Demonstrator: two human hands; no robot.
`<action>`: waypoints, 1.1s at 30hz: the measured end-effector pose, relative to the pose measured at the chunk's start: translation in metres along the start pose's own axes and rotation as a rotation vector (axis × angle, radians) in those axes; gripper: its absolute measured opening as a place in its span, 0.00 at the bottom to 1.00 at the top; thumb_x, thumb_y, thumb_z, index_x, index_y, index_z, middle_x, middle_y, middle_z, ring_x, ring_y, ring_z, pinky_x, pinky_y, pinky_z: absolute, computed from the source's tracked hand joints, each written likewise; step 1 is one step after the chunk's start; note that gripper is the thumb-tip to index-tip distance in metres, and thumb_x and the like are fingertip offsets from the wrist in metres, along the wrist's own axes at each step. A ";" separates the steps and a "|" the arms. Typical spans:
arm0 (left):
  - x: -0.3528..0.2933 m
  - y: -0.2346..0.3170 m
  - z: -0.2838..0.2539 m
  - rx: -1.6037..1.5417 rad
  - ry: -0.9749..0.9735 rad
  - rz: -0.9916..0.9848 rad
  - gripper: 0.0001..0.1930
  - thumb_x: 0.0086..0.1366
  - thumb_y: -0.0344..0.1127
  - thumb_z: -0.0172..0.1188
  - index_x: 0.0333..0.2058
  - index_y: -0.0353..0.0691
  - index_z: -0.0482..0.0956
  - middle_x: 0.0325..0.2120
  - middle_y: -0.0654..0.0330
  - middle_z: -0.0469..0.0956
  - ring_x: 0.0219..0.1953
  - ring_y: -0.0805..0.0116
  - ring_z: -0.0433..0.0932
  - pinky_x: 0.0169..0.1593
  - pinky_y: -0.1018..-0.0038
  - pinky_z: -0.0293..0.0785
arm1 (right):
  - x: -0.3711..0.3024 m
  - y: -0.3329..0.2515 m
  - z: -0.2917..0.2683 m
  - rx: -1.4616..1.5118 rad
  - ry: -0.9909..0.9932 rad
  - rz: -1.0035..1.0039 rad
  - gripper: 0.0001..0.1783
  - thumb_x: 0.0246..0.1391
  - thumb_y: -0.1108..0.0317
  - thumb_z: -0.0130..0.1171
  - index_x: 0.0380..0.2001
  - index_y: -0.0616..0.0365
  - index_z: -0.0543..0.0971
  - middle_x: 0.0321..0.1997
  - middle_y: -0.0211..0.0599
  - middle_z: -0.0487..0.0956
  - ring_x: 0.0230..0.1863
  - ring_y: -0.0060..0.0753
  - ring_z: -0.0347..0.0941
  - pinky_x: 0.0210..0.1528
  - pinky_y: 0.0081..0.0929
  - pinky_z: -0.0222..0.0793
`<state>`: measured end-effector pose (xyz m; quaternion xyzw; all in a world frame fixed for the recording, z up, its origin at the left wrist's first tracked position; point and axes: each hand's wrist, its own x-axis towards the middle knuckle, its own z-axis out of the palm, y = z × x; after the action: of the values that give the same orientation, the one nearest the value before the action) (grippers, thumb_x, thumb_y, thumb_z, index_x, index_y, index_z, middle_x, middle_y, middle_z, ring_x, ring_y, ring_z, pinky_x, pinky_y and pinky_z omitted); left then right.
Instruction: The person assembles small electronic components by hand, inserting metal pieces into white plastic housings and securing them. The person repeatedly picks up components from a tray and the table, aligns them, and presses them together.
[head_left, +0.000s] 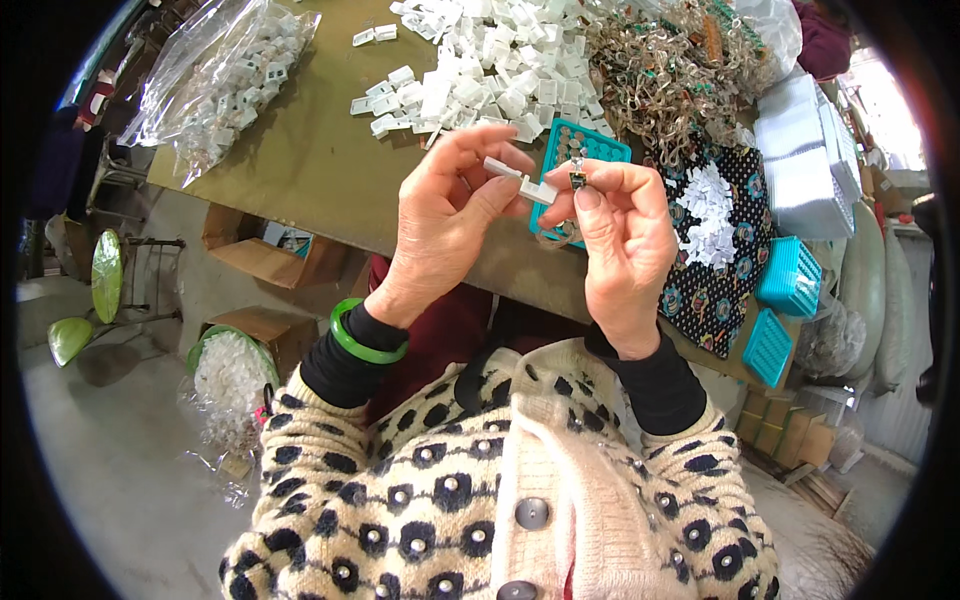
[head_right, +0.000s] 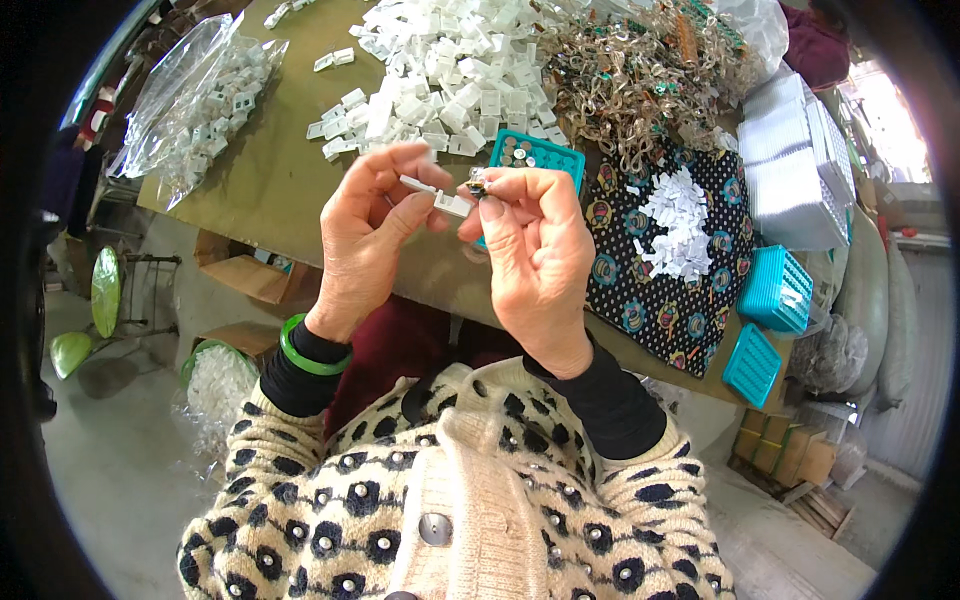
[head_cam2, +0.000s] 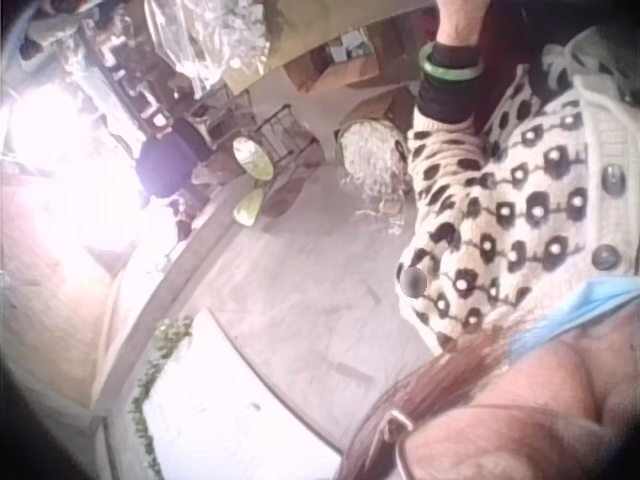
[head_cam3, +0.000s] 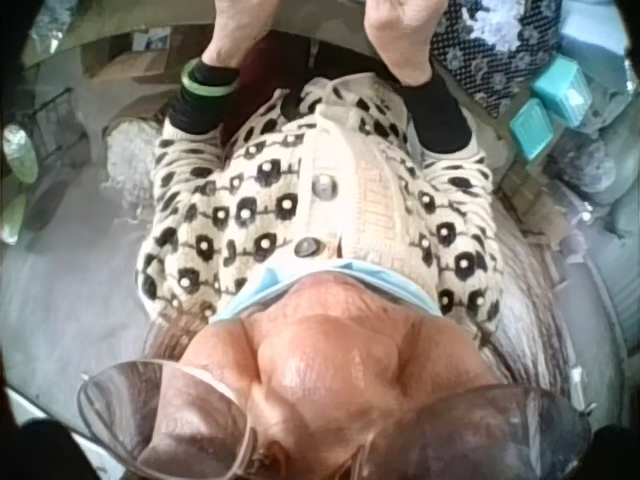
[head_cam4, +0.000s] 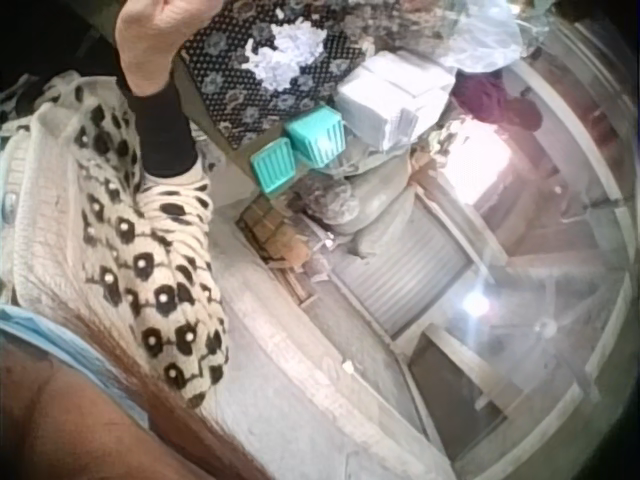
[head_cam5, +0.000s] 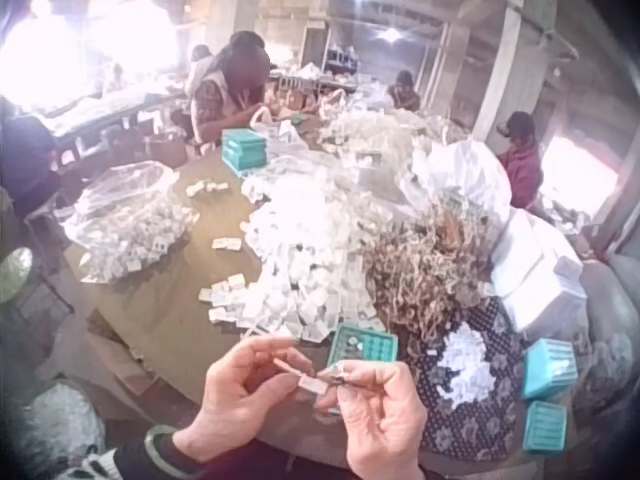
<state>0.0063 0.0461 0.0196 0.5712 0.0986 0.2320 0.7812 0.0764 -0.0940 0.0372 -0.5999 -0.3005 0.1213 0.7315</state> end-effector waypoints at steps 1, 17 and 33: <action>-0.002 -0.003 0.004 -0.106 0.054 -0.033 0.11 0.66 0.23 0.55 0.47 0.30 0.74 0.37 0.57 0.79 0.35 0.74 0.78 0.41 0.78 0.77 | -0.003 0.002 0.000 -0.003 0.001 -0.050 0.08 0.61 0.80 0.52 0.43 0.64 0.68 0.47 0.43 0.76 0.37 0.23 0.75 0.41 0.21 0.74; -0.019 -0.016 0.024 0.119 -0.135 0.195 0.17 0.59 0.18 0.61 0.48 0.31 0.78 0.47 0.54 0.77 0.49 0.68 0.77 0.50 0.75 0.76 | -0.017 0.001 -0.017 -0.258 0.036 -0.113 0.06 0.58 0.79 0.57 0.38 0.65 0.72 0.38 0.41 0.80 0.37 0.29 0.79 0.42 0.24 0.74; -0.016 -0.025 0.024 -0.463 -0.089 -0.286 0.18 0.62 0.26 0.62 0.51 0.31 0.75 0.44 0.49 0.80 0.41 0.61 0.82 0.46 0.65 0.81 | -0.014 -0.010 -0.037 0.132 0.073 0.257 0.03 0.57 0.78 0.58 0.34 0.63 0.74 0.27 0.26 0.76 0.23 0.09 0.67 0.25 0.10 0.62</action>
<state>0.0085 0.0124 0.0019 0.3675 0.0883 0.1105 0.9192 0.0849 -0.1335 0.0386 -0.5881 -0.1858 0.2118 0.7582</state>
